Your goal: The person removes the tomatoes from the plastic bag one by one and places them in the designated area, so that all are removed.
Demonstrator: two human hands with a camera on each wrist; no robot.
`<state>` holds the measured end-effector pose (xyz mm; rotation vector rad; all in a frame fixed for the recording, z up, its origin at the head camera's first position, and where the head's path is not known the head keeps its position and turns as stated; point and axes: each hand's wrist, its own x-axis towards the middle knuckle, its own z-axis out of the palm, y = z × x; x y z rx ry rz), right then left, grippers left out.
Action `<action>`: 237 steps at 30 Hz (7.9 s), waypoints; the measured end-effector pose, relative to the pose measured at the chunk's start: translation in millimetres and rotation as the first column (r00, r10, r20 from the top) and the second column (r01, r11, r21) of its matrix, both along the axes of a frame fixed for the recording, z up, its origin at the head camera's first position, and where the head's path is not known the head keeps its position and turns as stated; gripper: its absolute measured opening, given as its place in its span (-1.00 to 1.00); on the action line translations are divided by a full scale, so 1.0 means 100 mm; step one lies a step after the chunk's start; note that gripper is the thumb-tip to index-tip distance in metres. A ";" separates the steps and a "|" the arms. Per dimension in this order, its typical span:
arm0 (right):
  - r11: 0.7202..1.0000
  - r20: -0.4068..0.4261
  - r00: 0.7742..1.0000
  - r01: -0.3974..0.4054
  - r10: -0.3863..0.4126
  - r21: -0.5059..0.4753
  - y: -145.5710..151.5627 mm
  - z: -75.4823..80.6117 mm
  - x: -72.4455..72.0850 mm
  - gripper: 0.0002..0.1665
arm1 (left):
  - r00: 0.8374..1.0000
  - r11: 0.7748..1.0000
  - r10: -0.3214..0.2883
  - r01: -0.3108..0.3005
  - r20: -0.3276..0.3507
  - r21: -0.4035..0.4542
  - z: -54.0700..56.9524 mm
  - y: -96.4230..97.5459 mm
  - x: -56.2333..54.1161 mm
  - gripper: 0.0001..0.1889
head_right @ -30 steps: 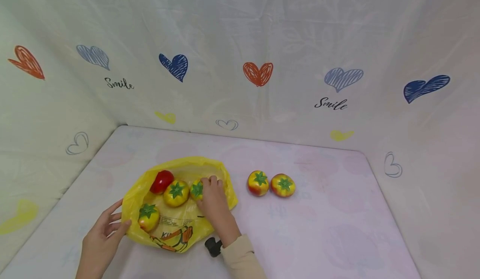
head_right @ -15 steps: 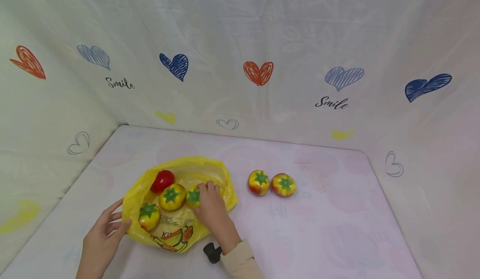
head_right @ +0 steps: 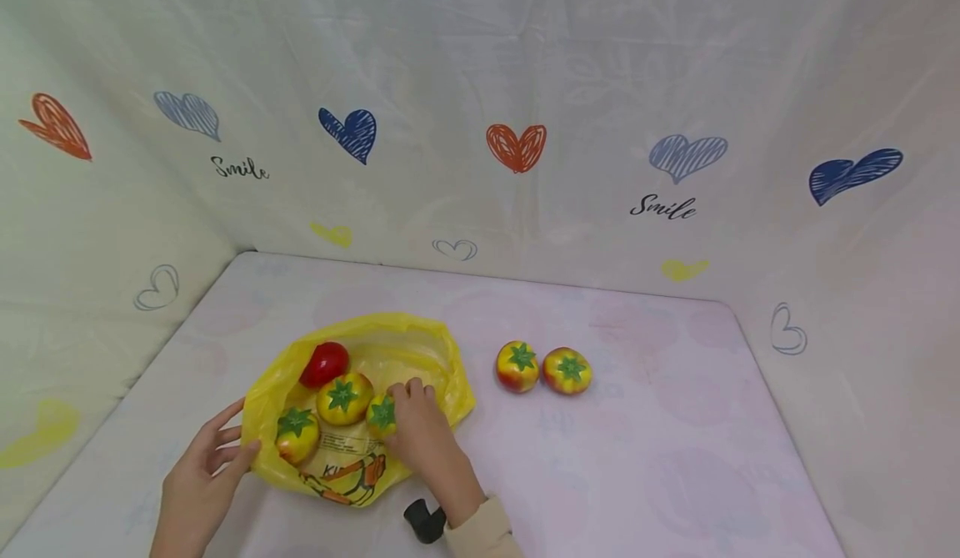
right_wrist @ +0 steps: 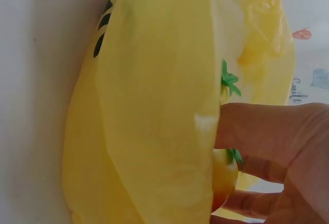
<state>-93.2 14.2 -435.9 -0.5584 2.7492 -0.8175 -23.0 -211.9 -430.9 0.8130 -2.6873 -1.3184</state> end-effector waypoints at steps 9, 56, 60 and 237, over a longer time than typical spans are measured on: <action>1.000 0.025 1.000 -0.010 0.010 0.004 0.01 0.04 0.06 -0.41 | 0.999 0.999 -0.031 0.031 -0.014 0.010 -0.08 -0.09 0.01 -0.36; 0.973 0.042 0.988 0.155 -0.150 -0.170 0.22 0.22 0.21 -0.31 | 1.000 0.999 0.006 -0.005 -0.011 0.049 -0.27 -0.16 -0.04 -0.34; 0.960 0.028 0.985 0.174 -0.172 -0.219 0.27 0.25 0.24 -0.31 | 1.000 0.999 0.002 -0.002 -0.010 0.035 -0.21 -0.13 -0.04 -0.35; 0.906 0.078 0.994 0.103 -0.078 -0.411 0.31 0.08 0.21 -0.48 | 0.998 0.999 -0.038 0.040 -0.057 0.030 -0.23 -0.13 0.00 -0.39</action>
